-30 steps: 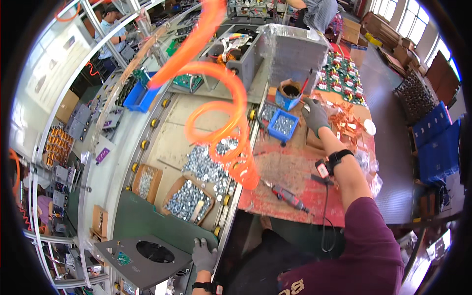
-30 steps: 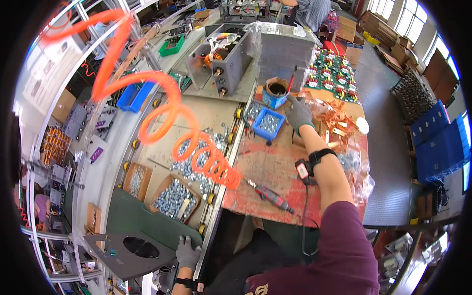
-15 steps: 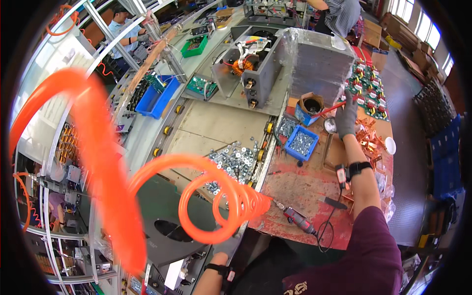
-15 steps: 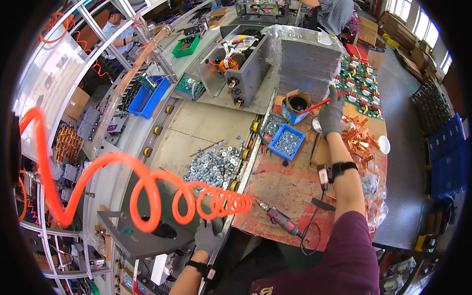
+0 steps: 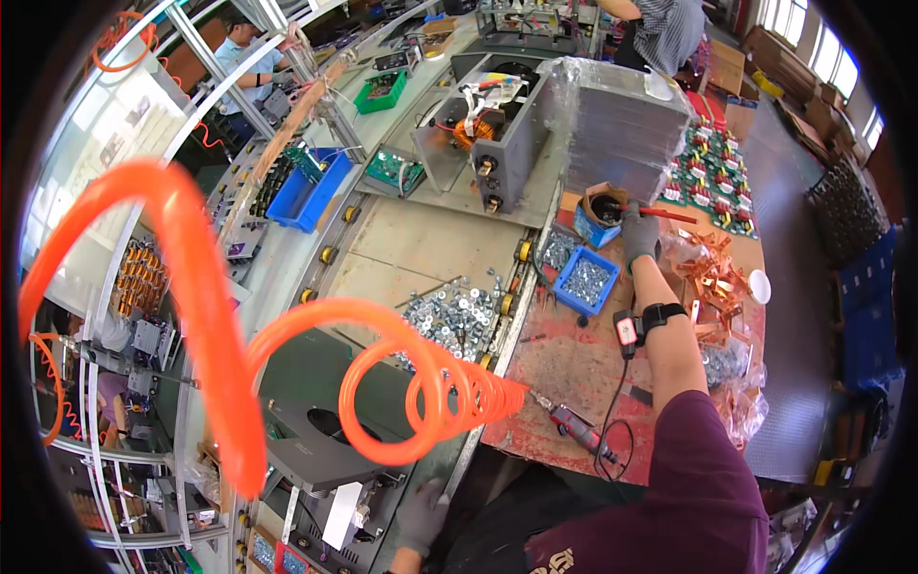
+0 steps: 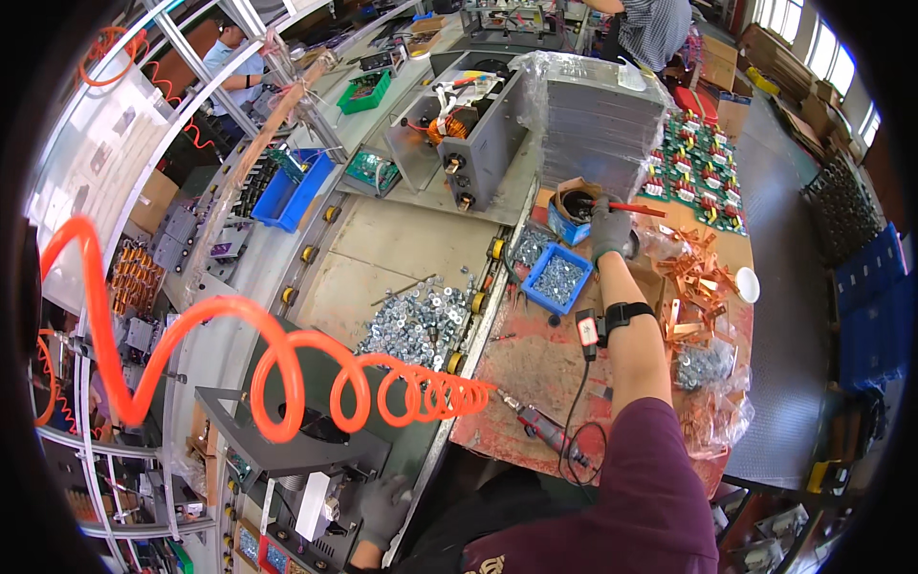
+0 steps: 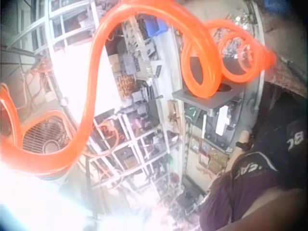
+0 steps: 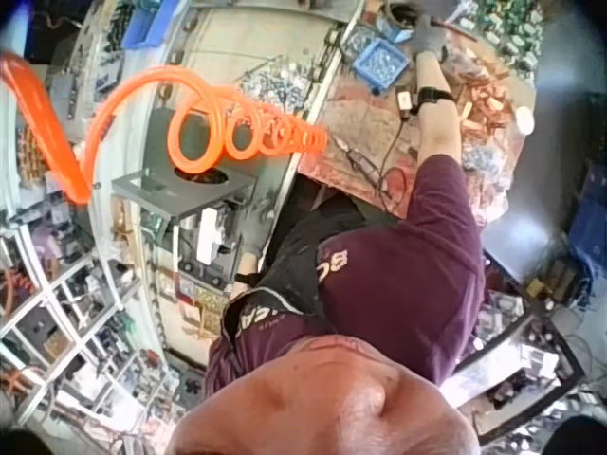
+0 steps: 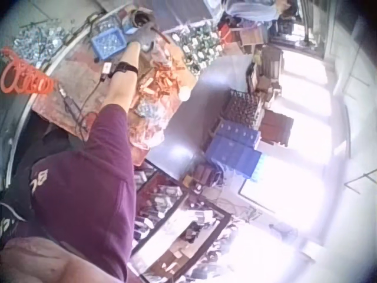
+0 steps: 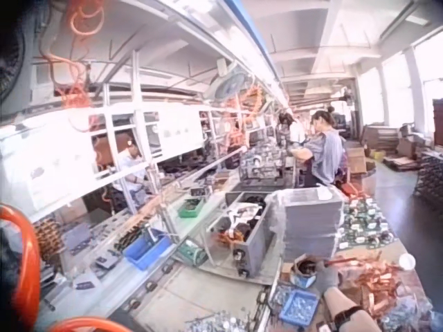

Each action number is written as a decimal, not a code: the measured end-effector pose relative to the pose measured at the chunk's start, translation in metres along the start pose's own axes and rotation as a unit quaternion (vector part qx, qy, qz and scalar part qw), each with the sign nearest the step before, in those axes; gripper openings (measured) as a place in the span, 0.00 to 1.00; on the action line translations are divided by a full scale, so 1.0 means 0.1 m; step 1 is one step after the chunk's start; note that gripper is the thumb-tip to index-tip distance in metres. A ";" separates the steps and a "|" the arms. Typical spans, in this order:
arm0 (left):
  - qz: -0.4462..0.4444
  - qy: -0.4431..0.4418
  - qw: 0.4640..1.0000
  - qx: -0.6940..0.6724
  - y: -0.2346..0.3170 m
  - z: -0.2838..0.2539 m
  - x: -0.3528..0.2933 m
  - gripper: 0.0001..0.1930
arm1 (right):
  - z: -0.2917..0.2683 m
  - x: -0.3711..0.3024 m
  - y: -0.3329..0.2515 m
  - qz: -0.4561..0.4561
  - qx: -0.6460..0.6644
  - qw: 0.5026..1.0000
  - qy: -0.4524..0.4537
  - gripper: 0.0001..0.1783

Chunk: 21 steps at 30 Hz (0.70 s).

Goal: Assembling the internal components of an electronic inverter by screwing together metal plates and connecting circuit boards.

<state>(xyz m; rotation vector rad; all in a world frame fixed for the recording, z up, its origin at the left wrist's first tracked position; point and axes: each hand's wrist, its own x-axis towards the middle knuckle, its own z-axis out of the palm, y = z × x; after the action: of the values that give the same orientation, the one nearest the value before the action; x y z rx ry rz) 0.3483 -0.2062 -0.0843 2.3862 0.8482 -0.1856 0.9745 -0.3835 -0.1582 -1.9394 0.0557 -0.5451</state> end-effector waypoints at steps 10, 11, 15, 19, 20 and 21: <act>-0.077 0.015 0.997 -0.001 -0.17 -0.07 -0.23 0.16 | 0.11 0.05 0.12 0.406 0.500 0.763 -0.047 0.09; -0.077 0.002 0.997 0.001 -0.18 -0.08 -0.25 0.16 | -0.08 0.03 0.05 0.407 0.545 0.731 -0.057 0.09; 0.033 0.059 0.997 -0.041 -0.45 -0.01 -0.32 0.14 | -0.97 -0.36 -0.67 0.376 0.598 0.697 -0.124 0.09; 0.024 0.025 0.998 -0.051 -0.74 -0.08 -0.61 0.16 | -1.62 -1.20 -1.32 0.279 0.667 0.620 -0.305 0.11; 0.047 0.023 0.998 -0.046 -0.75 -0.14 -0.67 0.16 | -1.80 -1.44 -1.51 0.251 0.673 0.603 -0.347 0.11; 0.057 0.026 0.997 -0.041 -0.80 -0.20 -0.74 0.17 | -1.98 -1.75 -1.73 0.215 0.673 0.614 -0.351 0.10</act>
<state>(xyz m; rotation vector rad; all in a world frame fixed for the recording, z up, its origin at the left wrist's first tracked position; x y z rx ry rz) 0.2393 -0.1841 -0.0838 2.3635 0.7259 -0.0430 0.7039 -0.4300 -0.0023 -0.4413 -0.3111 0.4991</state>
